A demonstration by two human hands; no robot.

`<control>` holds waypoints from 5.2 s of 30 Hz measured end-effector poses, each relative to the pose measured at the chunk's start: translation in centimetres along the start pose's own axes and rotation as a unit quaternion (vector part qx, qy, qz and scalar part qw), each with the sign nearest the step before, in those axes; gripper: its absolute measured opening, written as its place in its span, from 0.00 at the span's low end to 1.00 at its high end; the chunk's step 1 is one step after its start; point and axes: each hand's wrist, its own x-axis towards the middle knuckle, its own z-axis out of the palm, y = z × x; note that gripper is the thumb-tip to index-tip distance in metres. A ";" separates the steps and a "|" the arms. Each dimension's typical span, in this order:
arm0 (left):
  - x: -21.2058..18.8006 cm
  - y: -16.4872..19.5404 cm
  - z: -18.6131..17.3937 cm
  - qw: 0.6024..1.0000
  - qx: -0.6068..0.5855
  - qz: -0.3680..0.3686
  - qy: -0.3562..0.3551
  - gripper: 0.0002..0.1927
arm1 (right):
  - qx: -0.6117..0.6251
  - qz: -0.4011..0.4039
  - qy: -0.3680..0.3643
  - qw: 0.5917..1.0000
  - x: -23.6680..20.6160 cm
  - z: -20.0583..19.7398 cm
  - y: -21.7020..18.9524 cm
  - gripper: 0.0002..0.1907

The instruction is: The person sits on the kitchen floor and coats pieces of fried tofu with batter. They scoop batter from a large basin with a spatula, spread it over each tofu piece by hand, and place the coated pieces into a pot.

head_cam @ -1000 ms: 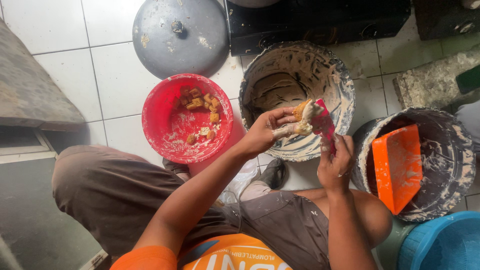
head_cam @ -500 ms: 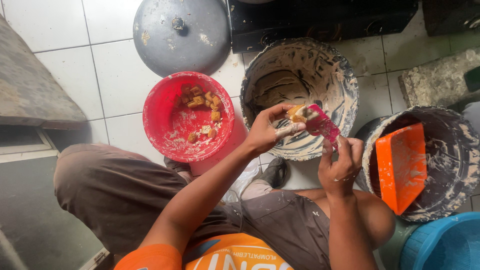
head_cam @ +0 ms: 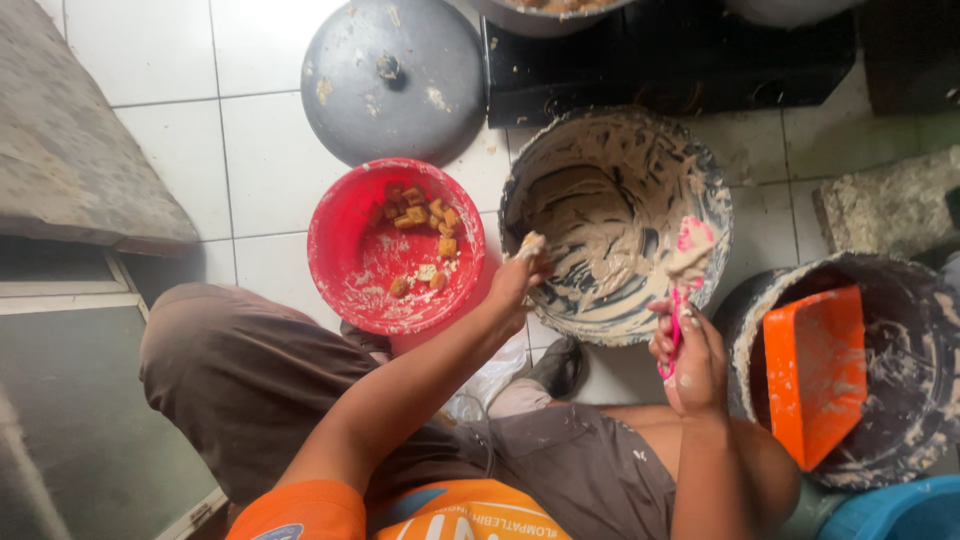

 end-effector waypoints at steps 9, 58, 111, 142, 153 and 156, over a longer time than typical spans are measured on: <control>6.2 21.0 7.7 0.846 0.047 0.530 -0.033 0.34 | 0.051 0.032 -0.005 0.998 0.8 0.2 0.4 0.20; 0.4 1.2 -0.8 0.822 0.239 0.490 -0.165 0.12 | -0.056 -0.020 0.039 0.997 6.4 6.9 4.1 0.08; -11.2 1.1 4.1 0.904 0.013 0.271 -0.331 0.20 | -0.500 -0.411 0.079 0.758 -3.5 3.4 -0.5 0.15; 1.9 1.1 0.4 0.976 0.155 0.151 0.011 0.19 | -0.119 -0.018 0.021 0.993 0.9 0.3 0.8 0.16; 7.5 21.8 2.5 0.799 0.217 0.558 0.052 0.37 | -0.095 0.021 0.005 0.995 2.5 2.1 1.0 0.19; 7.9 16.8 -2.9 0.835 0.266 0.475 0.084 0.25 | -0.056 0.037 -0.014 0.998 3.7 2.1 1.5 0.21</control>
